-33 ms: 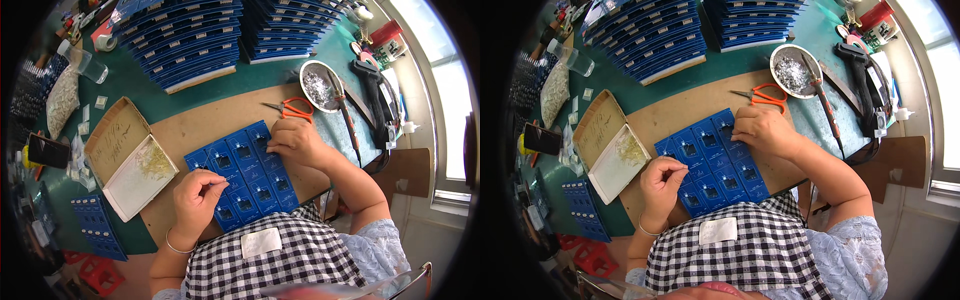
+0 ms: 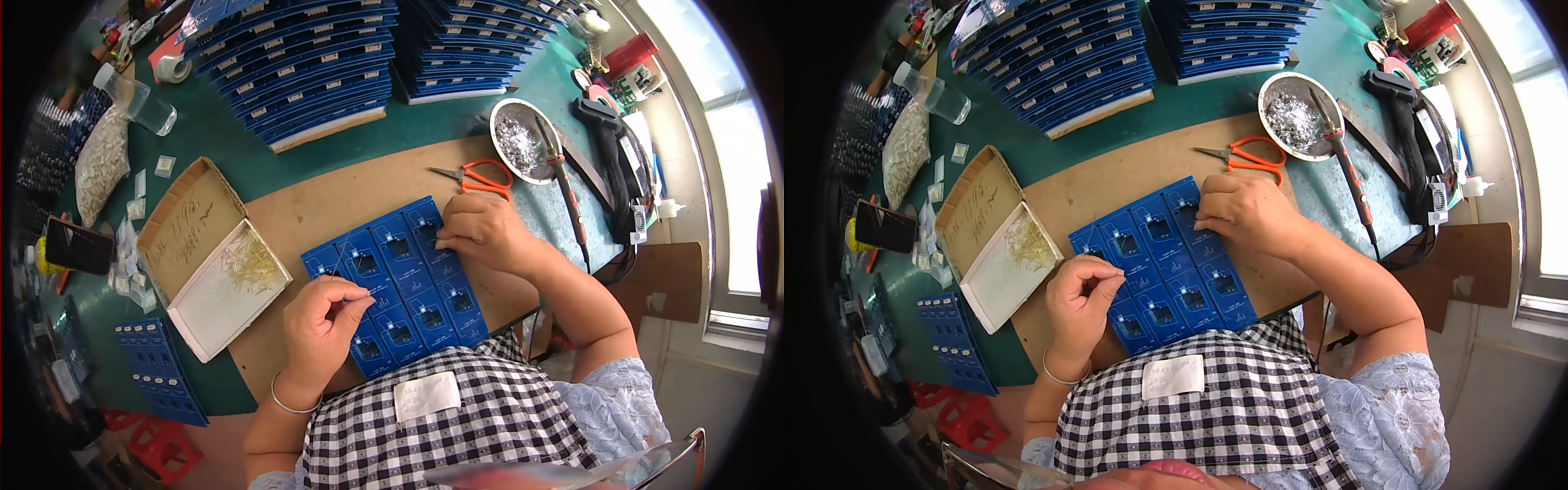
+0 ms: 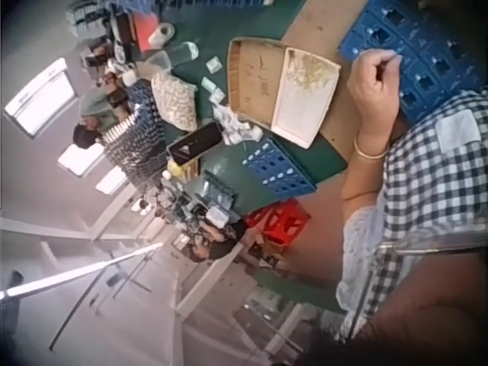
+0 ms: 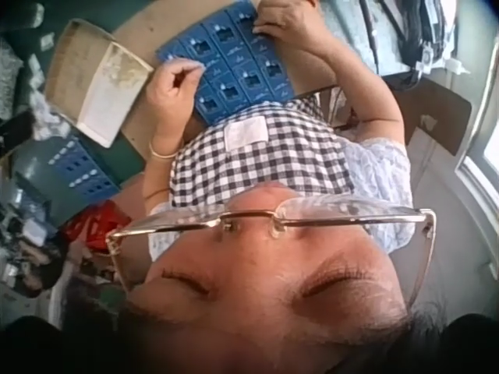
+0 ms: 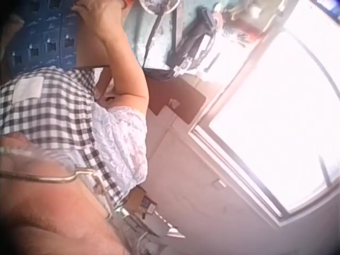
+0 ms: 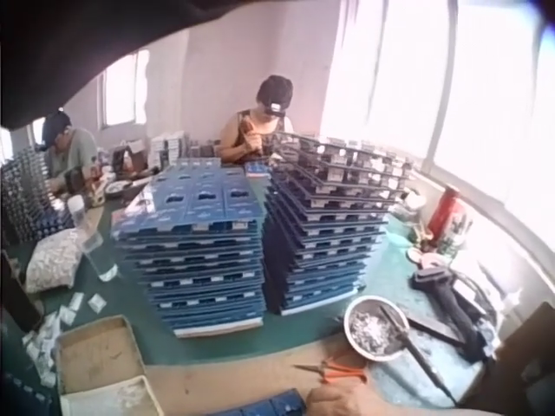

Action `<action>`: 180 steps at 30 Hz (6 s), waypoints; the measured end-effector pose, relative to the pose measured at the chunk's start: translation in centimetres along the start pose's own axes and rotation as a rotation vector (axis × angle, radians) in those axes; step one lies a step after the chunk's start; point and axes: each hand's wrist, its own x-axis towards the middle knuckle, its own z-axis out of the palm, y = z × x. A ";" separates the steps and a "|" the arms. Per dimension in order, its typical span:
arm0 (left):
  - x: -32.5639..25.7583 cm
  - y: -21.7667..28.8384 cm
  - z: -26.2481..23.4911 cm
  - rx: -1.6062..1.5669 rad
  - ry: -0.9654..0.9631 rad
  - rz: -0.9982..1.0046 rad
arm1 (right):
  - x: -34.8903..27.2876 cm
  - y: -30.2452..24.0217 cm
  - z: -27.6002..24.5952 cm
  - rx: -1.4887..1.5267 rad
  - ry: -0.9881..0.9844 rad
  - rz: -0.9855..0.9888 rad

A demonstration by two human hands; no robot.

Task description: The person solders small pins or components onto a circuit board assembly using a soldering iron and solder wire.

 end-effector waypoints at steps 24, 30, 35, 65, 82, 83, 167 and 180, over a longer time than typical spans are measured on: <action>0.2 0.3 -0.3 0.016 -0.010 0.026 | -2.7 -1.9 0.5 -0.432 -0.081 -0.019; 0.2 1.3 -0.1 0.059 -0.014 0.036 | -3.2 -2.9 -0.3 -0.470 -0.060 0.009; -1.3 2.8 0.8 -0.333 -0.184 -0.282 | -3.1 -5.5 0.5 0.103 0.166 -0.103; 4.4 3.0 3.3 0.749 -0.329 0.368 | -1.9 -1.2 2.3 0.210 0.288 0.285; 0.7 1.8 -10.9 0.888 0.152 -0.037 | -1.9 -1.7 -0.1 0.106 0.043 0.174; 0.4 1.6 -11.6 0.875 0.170 -0.090 | -1.8 -1.6 -0.1 0.106 0.013 0.161; -6.8 2.2 -2.7 -0.301 -0.204 -0.596 | -0.8 -10.8 5.5 0.325 -0.074 -0.004; -8.2 0.8 -2.5 -0.264 -0.171 -0.435 | -0.3 -11.7 6.7 0.174 0.015 0.052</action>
